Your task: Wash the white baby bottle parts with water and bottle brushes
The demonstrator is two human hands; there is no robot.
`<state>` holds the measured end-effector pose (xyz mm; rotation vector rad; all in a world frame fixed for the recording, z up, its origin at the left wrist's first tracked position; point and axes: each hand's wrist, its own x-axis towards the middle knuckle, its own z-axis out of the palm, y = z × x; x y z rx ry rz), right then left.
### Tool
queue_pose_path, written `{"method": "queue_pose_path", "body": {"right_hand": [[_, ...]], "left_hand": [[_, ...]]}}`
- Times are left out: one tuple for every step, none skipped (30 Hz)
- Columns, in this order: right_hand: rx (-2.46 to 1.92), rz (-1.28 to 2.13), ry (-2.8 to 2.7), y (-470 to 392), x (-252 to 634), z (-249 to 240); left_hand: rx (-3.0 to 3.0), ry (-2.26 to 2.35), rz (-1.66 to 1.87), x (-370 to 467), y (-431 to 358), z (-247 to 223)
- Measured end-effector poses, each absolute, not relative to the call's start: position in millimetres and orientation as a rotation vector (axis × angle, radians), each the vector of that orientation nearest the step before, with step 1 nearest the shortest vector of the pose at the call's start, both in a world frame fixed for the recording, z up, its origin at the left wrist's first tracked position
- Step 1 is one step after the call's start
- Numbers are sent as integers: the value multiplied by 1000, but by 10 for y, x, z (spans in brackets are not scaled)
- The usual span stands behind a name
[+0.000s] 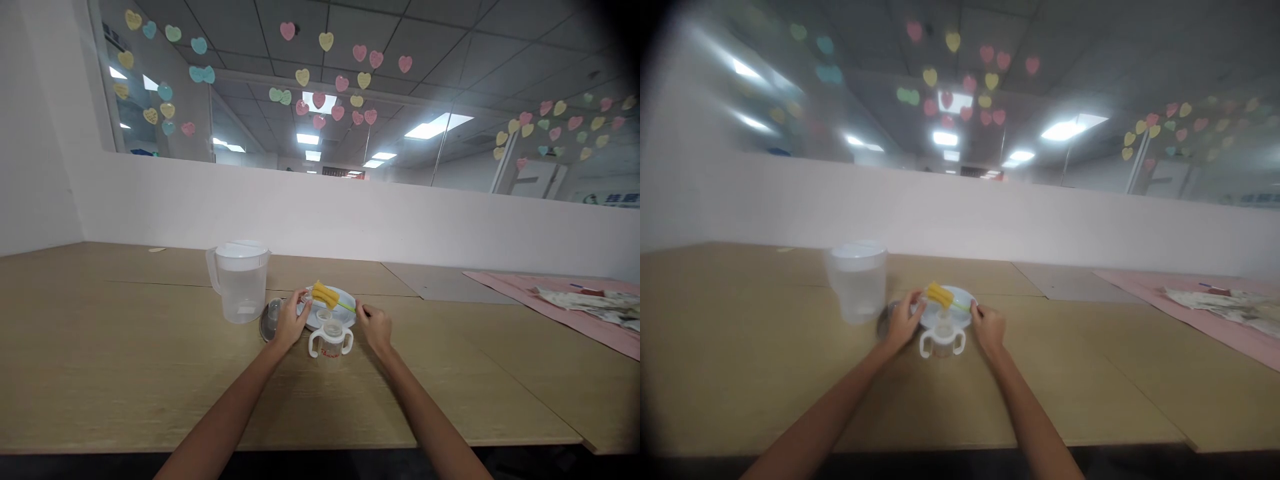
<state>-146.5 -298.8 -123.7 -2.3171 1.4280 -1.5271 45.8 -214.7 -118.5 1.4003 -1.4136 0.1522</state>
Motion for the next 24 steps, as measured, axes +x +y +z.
{"method": "queue_pose_path", "body": {"right_hand": [[-2222, -1546, 1376, -2989, -1468, -1228], [-2125, -1573, 1320, -2990, -1474, -1219], [-2037, -1602, 1274, -2991, -1481, -1210], [-1976, -1630, 1250, -2993, -1489, -1204], [-1958, -1648, 1253, -2995, -1497, -1201], [-1993, -1652, 1281, -2999, -1503, -1202], [-2079, -1638, 1320, -3005, -1507, -1208], [-2190, -1611, 1364, -3014, -1510, -1218], [-2300, -1579, 1413, -3026, -1511, -1230], [-2388, -1550, 1470, -3042, -1512, -1243], [-2445, -1522, 1535, -3062, -1516, -1255], [-2471, -1496, 1604, -3085, -1523, -1265], [-2469, -1469, 1676, -3109, -1535, -1270], [-2451, -1442, 1744, -3132, -1550, -1271], [-2431, -1413, 1795, -3151, -1567, -1268], [-2409, -1388, 1829, -3164, -1584, -1261], [-2388, -1367, 1847, -3169, -1598, -1251], [-2371, -1354, 1849, -3166, -1607, -1238], [-2357, -1342, 1840, -3156, -1612, -1223], [-2345, -1329, 1822, -3140, -1611, -1208], [-2325, -1317, 1804, -3120, -1607, -1192], [-2302, -1305, 1788, -3100, -1601, -1178], [-2276, -1295, 1777, -3082, -1594, -1165], [-2249, -1282, 1775, -3069, -1589, -1155]], "left_hand": [[1394, -1438, 180, 448, -2137, -1179], [1389, -1468, 205, 437, -2126, -1174], [1385, -1498, 227, 428, -2118, -1172], [1385, -1521, 247, 421, -2114, -1173], [1390, -1534, 263, 417, -2113, -1178], [1396, -1533, 275, 418, -2118, -1186], [1402, -1518, 286, 422, -2127, -1197], [1405, -1492, 293, 431, -2138, -1209], [1405, -1460, 296, 444, -2151, -1220], [1401, -1427, 295, 461, -2163, -1228], [1398, -1393, 292, 479, -2172, -1232], [1396, -1363, 287, 498, -2176, -1231], [1396, -1339, 283, 517, -2174, -1225], [1398, -1318, 278, 537, -2167, -1216], [1400, -1296, 277, 556, -2157, -1205], [1399, -1275, 277, 575, -2145, -1195], [1397, -1258, 279, 594, -2135, -1187], [1395, -1245, 281, 613, -2129, -1183], [1396, -1234, 282, 632, -2128, -1184], [1402, -1221, 281, 650, -2132, -1188], [1411, -1208, 280, 669, -2141, -1195], [1424, -1193, 278, 687, -2154, -1202], [1440, -1172, 274, 704, -2168, -1208], [1461, -1147, 263, 722, -2183, -1212]]}}
